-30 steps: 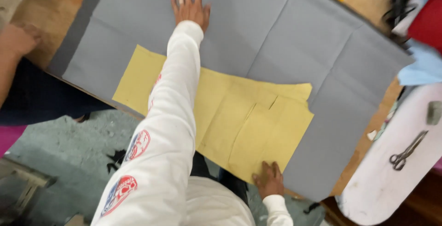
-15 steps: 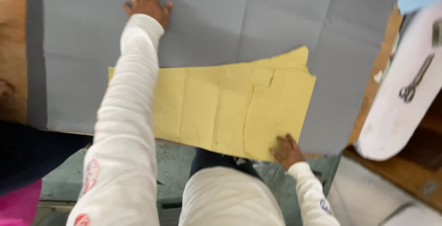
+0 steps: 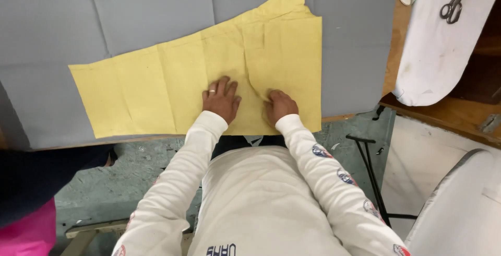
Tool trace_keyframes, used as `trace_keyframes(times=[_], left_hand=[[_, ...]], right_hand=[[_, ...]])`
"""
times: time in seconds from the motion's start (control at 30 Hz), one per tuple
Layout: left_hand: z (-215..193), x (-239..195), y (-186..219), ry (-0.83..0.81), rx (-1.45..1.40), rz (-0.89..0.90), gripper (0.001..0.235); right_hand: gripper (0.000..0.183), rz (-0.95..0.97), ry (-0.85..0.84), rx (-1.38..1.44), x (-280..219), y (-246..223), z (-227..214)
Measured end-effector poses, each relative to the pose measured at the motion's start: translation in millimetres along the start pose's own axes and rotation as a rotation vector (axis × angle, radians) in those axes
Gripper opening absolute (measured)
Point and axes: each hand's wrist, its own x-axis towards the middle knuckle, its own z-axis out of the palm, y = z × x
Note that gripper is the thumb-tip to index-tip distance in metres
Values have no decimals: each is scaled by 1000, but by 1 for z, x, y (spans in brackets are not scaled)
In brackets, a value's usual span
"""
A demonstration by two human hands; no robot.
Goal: The person is aligning a yellow paper pattern onto grey fabric, smoothing out wrinkles, and folding the fabric layers on a large cutting table.
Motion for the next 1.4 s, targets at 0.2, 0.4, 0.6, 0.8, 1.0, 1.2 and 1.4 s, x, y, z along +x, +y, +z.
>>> trace_keyframes(times=[0.2, 0.4, 0.6, 0.8, 1.0, 1.2, 1.4], left_hand=[[27, 36, 12, 40, 16, -145, 67], [5, 100, 157, 440, -143, -128, 66], [-39, 112, 274, 64, -1, -115, 121], [-36, 136, 305, 33, 53, -232, 142], [2, 141, 309, -81, 110, -202, 156], [46, 134, 309, -19, 29, -125, 130], [35, 33, 292, 119, 96, 29, 96]], right_hand=[[36, 309, 257, 1117, -61, 188, -101], [38, 432, 545, 1148, -75, 444, -103], [48, -30, 739, 704, -114, 350, -164], [68, -306, 263, 299, -113, 301, -101], [69, -531, 177, -35, -59, 262, -85], [77, -394, -65, -343, -9, 272, -68], [72, -395, -153, -304, 10, 296, -64]])
